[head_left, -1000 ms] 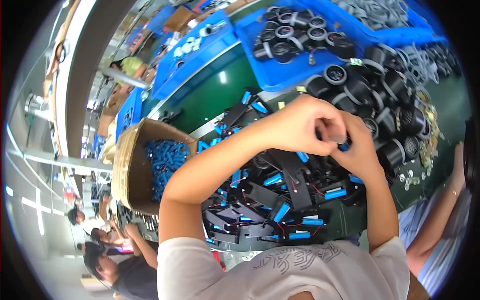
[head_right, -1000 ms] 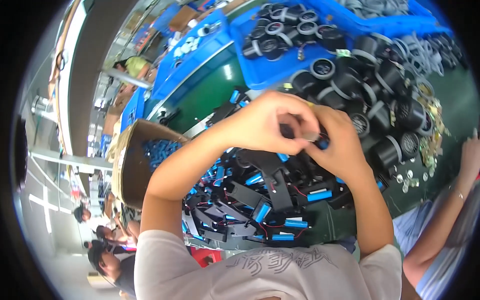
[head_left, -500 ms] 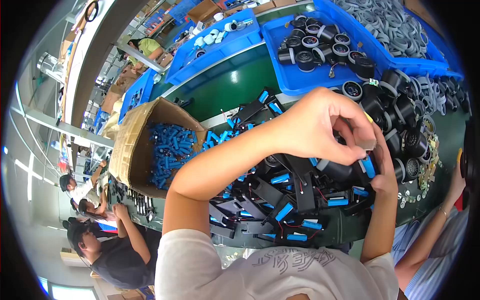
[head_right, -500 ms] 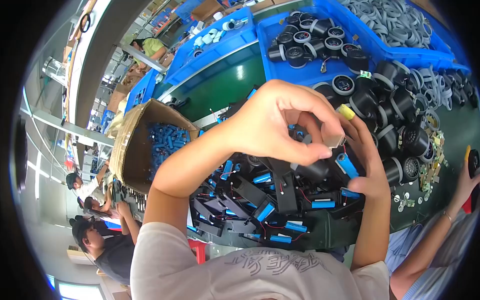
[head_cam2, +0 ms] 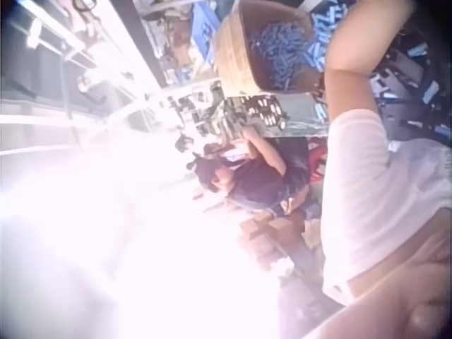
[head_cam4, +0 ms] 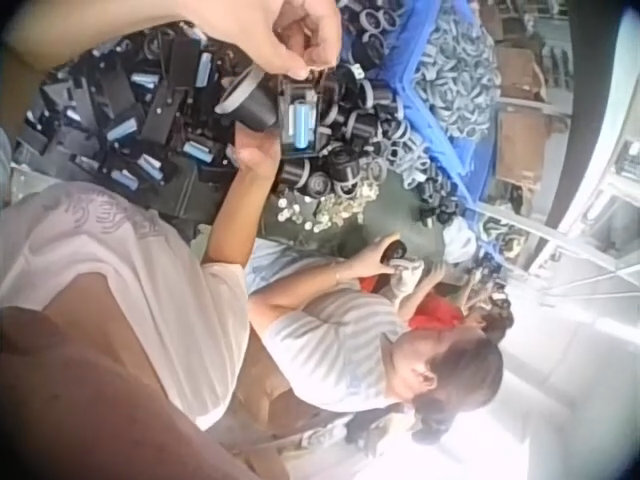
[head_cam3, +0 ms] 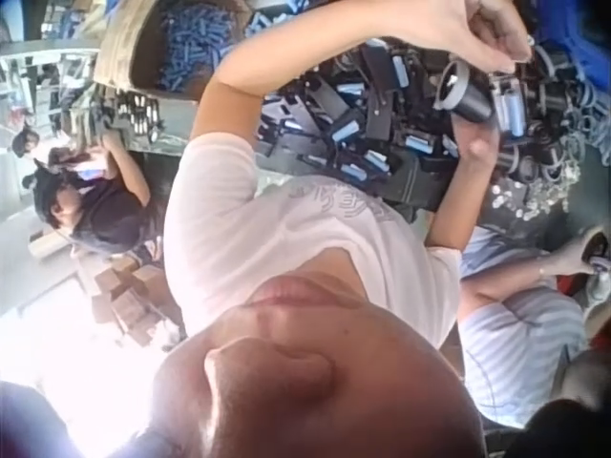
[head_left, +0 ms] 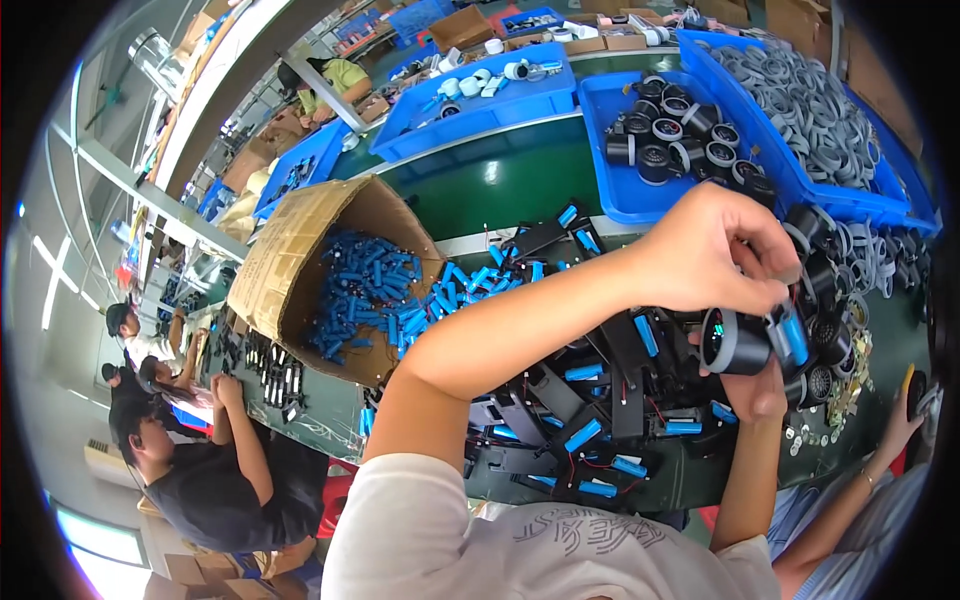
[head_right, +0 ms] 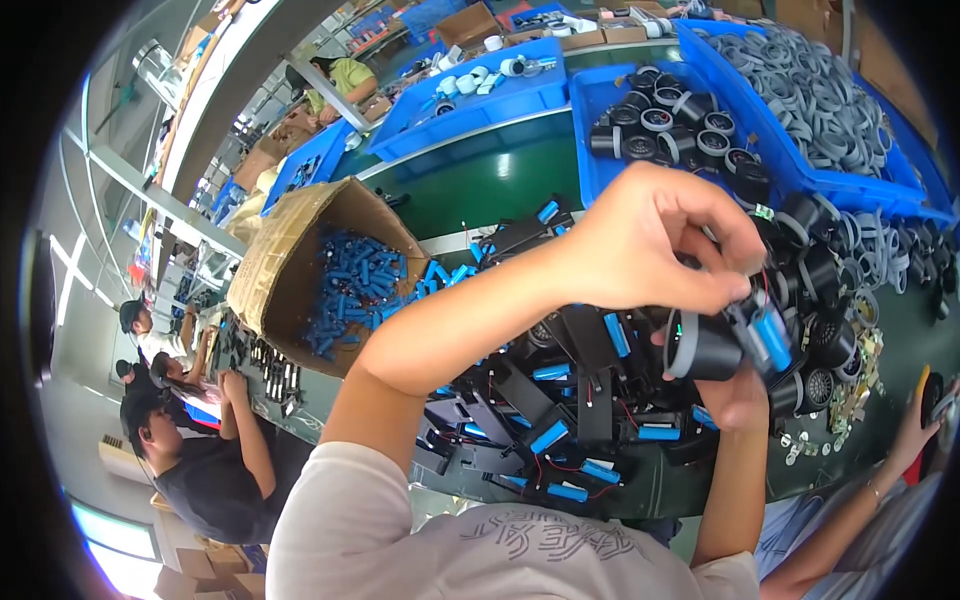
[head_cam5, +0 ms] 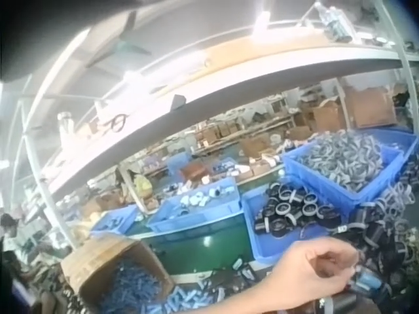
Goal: The person assembles electronic devices by hand, connecting battery packs and wiring into plastic component housings.
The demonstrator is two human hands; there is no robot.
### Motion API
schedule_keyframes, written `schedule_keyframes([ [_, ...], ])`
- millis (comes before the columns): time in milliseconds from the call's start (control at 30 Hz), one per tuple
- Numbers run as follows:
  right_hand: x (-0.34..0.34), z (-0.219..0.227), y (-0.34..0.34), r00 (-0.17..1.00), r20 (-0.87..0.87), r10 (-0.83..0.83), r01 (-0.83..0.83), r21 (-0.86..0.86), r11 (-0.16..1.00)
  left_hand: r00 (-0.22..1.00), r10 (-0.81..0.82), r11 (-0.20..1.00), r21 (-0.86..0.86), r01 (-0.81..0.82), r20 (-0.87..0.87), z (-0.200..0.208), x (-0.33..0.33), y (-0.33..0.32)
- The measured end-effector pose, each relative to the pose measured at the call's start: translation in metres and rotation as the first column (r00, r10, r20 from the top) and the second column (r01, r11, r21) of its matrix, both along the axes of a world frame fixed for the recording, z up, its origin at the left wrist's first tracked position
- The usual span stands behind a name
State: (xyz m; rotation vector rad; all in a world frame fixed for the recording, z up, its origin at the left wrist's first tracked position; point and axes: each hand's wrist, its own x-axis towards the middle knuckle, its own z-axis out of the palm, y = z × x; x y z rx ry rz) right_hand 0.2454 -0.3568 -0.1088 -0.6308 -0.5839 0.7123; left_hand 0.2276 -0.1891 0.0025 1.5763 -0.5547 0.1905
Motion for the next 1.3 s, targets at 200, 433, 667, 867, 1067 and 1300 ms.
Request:
schedule_keyframes([
  [200, 0.0, 0.009, 0.0, 0.98, 0.002, -0.2, 0.193, -0.262, 0.945, 0.954, 0.296, 0.955, 0.041, -0.294, -0.052, -0.001, -0.001, 0.034],
  [433, 0.017, -0.003, -0.06, 0.848, 0.168, -0.503, 0.53, -0.323, 0.784, 0.871, 0.49, 0.864, 0.142, -0.483, -0.016, -0.035, 0.011, 0.161],
  [667, -0.009, -0.016, -0.108, 0.345, 0.931, -0.12, 0.847, -0.253, 0.467, 0.625, 0.78, 0.538, 0.51, -0.671, 0.0, -0.067, 0.01, 0.316],
  [867, -0.033, -0.036, -0.085, 0.194, 0.98, 0.034, 0.851, -0.186, 0.491, 0.656, 0.621, 0.094, 0.791, -0.605, 0.428, -0.084, 0.056, 0.224],
  [1067, -0.028, -0.044, -0.079, 0.107, 0.993, 0.052, 0.801, -0.117, 0.587, 0.874, 0.054, 0.547, 0.718, -0.431, 0.483, -0.075, 0.078, -0.017],
  [1300, -0.025, -0.05, -0.071, -0.012, 0.997, 0.073, 0.783, -0.036, 0.621, 0.965, -0.129, 0.171, 0.963, -0.207, 0.23, -0.1, 0.101, -0.094],
])
